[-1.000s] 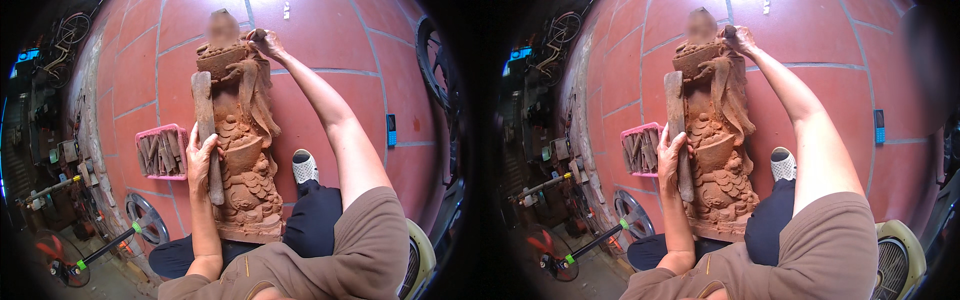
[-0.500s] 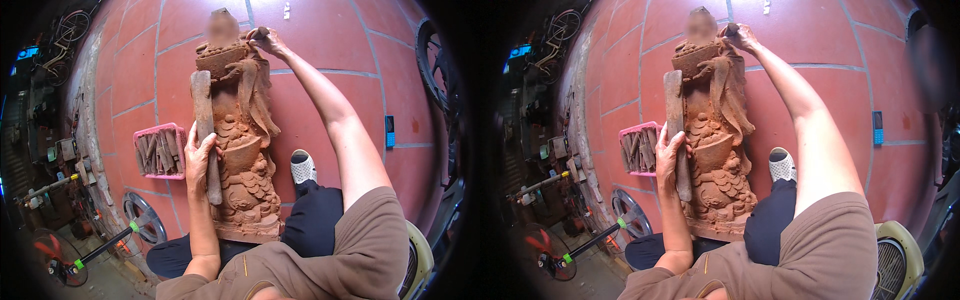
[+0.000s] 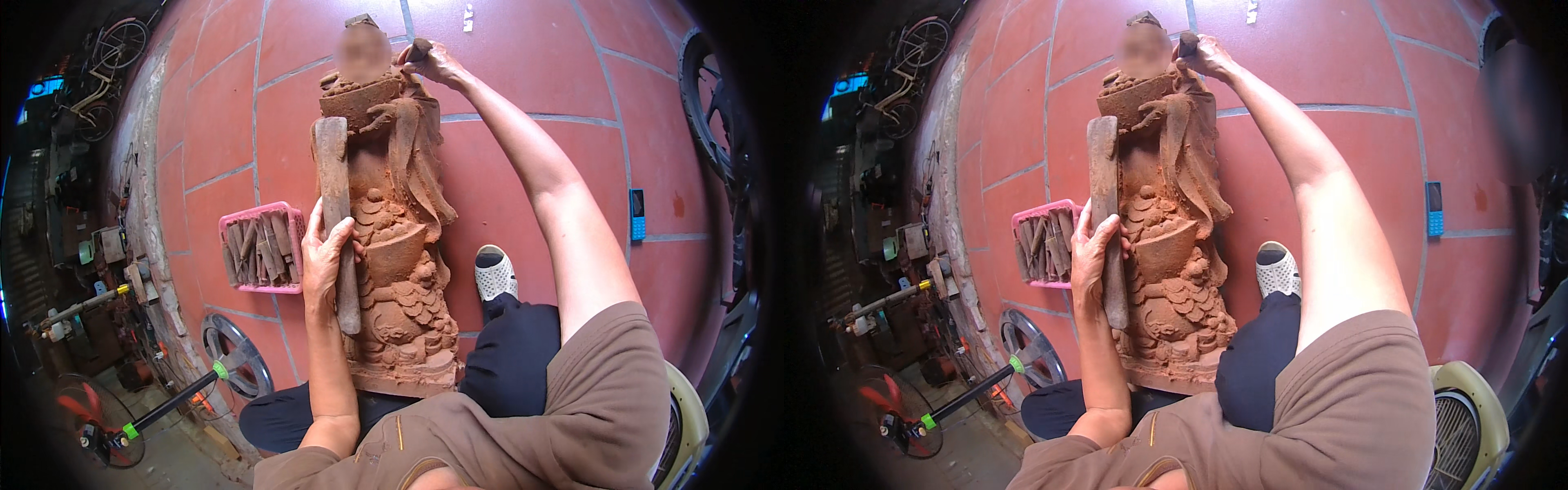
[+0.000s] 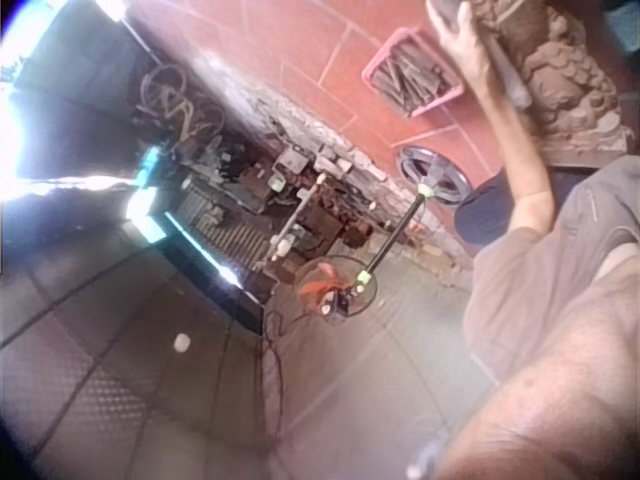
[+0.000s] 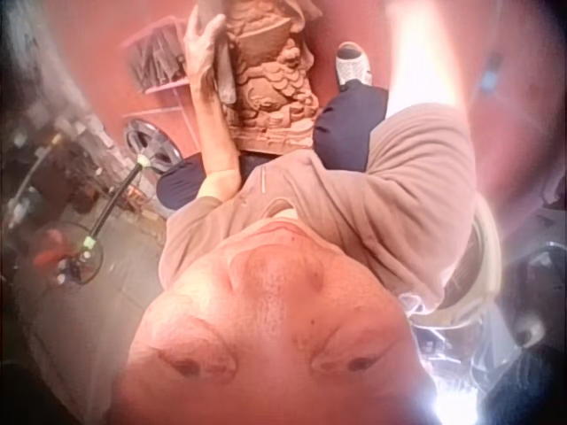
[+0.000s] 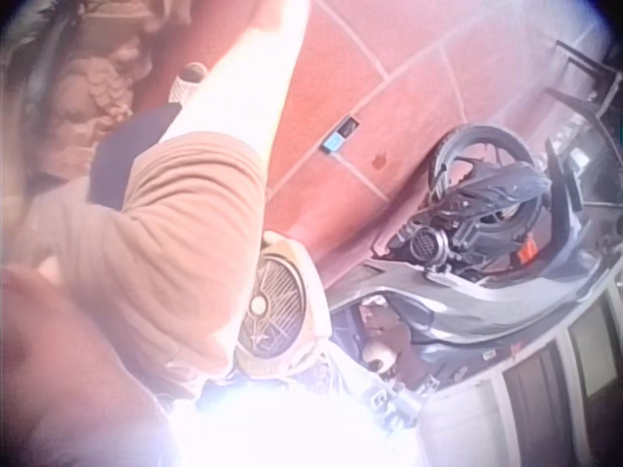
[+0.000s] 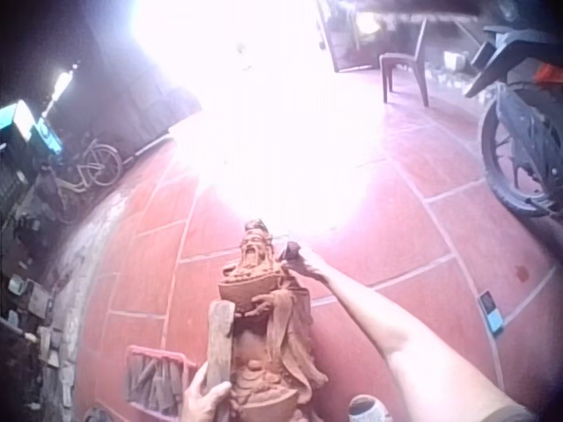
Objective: The person sits on the floor and carves a wooden sculpture using a chisel and mallet. They repeatedly strike the chisel to shape details on the figure and occasionally adjust the sculpture's position.
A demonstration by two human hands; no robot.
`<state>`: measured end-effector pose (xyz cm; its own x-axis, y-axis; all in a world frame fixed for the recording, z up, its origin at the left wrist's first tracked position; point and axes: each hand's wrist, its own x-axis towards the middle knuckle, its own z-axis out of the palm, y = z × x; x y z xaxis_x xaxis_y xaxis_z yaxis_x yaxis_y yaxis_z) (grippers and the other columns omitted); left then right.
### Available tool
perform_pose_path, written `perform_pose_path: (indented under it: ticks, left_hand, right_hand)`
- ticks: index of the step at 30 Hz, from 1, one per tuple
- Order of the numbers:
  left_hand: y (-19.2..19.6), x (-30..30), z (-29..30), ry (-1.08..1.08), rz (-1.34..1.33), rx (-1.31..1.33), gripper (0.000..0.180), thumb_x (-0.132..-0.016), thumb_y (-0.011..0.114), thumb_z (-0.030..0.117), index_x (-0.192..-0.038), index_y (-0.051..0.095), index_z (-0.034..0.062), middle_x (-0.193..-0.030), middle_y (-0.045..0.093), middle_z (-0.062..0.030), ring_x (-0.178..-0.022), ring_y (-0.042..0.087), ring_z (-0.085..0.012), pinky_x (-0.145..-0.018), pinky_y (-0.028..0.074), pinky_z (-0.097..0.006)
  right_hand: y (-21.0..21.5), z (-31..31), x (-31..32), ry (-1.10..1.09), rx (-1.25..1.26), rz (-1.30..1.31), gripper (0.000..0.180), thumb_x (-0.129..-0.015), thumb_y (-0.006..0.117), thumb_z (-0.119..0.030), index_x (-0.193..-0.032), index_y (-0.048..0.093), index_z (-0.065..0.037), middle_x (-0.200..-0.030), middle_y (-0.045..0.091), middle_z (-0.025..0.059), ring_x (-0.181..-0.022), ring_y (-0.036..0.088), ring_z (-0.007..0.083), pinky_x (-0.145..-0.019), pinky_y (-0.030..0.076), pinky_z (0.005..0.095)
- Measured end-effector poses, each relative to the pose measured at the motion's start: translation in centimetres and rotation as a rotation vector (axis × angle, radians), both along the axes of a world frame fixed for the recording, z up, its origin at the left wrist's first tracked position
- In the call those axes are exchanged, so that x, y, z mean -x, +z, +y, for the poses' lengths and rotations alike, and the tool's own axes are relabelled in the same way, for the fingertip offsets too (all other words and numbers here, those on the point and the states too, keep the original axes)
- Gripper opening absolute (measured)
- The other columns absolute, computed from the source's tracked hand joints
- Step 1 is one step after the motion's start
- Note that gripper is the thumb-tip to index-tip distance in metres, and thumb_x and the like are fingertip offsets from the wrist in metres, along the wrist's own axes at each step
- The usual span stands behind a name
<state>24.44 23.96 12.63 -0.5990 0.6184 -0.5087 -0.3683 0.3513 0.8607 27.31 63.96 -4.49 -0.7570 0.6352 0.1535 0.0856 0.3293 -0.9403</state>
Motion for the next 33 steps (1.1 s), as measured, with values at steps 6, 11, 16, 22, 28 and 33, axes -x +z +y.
perform_pose_path:
  ticks: [6, 11, 16, 22, 28, 33]
  left_hand:
    - [0.0, 0.2, -0.1, -0.032, 0.031, -0.008, 0.070, -0.090, 0.071, 0.013, -0.150, 0.035, 0.0073, -0.078, 0.063, -0.0045, -0.057, 0.061, -0.0114, -0.049, 0.051, -0.025]
    - [0.0, 0.1, 0.0, -0.021, 0.038, 0.019, 0.072, -0.089, 0.073, 0.014, -0.150, 0.036, 0.0079, -0.078, 0.063, -0.0045, -0.057, 0.061, -0.0113, -0.049, 0.050, -0.023]
    - [0.2, -0.2, -0.1, -0.020, 0.058, 0.008, 0.064, -0.092, 0.070, 0.014, -0.147, 0.040, 0.0062, -0.078, 0.063, -0.0036, -0.059, 0.063, -0.0115, -0.051, 0.051, -0.023]
    - [0.2, -0.2, 0.0, -0.003, 0.019, -0.007, 0.069, -0.090, 0.071, 0.013, -0.149, 0.037, 0.0072, -0.078, 0.063, -0.0042, -0.058, 0.062, -0.0117, -0.050, 0.051, -0.024]
    - [-0.2, 0.1, -0.2, -0.021, 0.050, -0.004, 0.070, -0.089, 0.072, 0.013, -0.150, 0.036, 0.0078, -0.079, 0.063, -0.0042, -0.057, 0.061, -0.0116, -0.049, 0.050, -0.024]
    - [-0.3, 0.0, -0.1, -0.025, 0.045, -0.011, 0.069, -0.090, 0.071, 0.014, -0.149, 0.037, 0.0066, -0.079, 0.063, -0.0054, -0.059, 0.062, -0.0121, -0.050, 0.051, -0.024]
  right_hand:
    - [2.1, -1.0, -1.6, 0.060, 0.118, 0.030, 0.019, -0.078, 0.075, -0.014, -0.096, 0.073, -0.010, -0.094, 0.074, 0.0049, -0.091, 0.068, 0.0157, -0.083, 0.054, 0.0332]
    - [2.2, -1.1, -3.4, 0.105, 0.168, -0.010, 0.018, -0.081, 0.076, -0.011, -0.097, 0.070, -0.008, -0.093, 0.073, 0.0031, -0.090, 0.067, 0.0131, -0.083, 0.054, 0.0324]
    - [1.5, -1.4, -1.7, -0.066, 0.080, 0.109, 0.018, -0.081, 0.077, -0.015, -0.097, 0.073, -0.009, -0.092, 0.074, 0.0031, -0.088, 0.068, 0.0124, -0.081, 0.055, 0.0315]
    - [2.4, -1.0, 0.3, -0.028, -0.087, -0.131, 0.015, -0.075, 0.075, -0.021, -0.089, 0.076, -0.016, -0.086, 0.075, 0.0052, -0.080, 0.070, 0.0137, -0.077, 0.055, 0.0327]
    - [2.8, -1.6, -1.9, 0.107, 0.050, -0.056, 0.015, -0.080, 0.076, -0.006, -0.095, 0.071, -0.007, -0.097, 0.073, 0.0017, -0.091, 0.065, 0.0132, -0.085, 0.053, 0.0320]
    - [0.6, -3.1, -3.3, -0.051, 0.228, 0.304, 0.009, -0.084, 0.074, -0.004, -0.092, 0.071, -0.007, -0.094, 0.073, -0.0011, -0.089, 0.066, 0.0089, -0.080, 0.055, 0.0283]
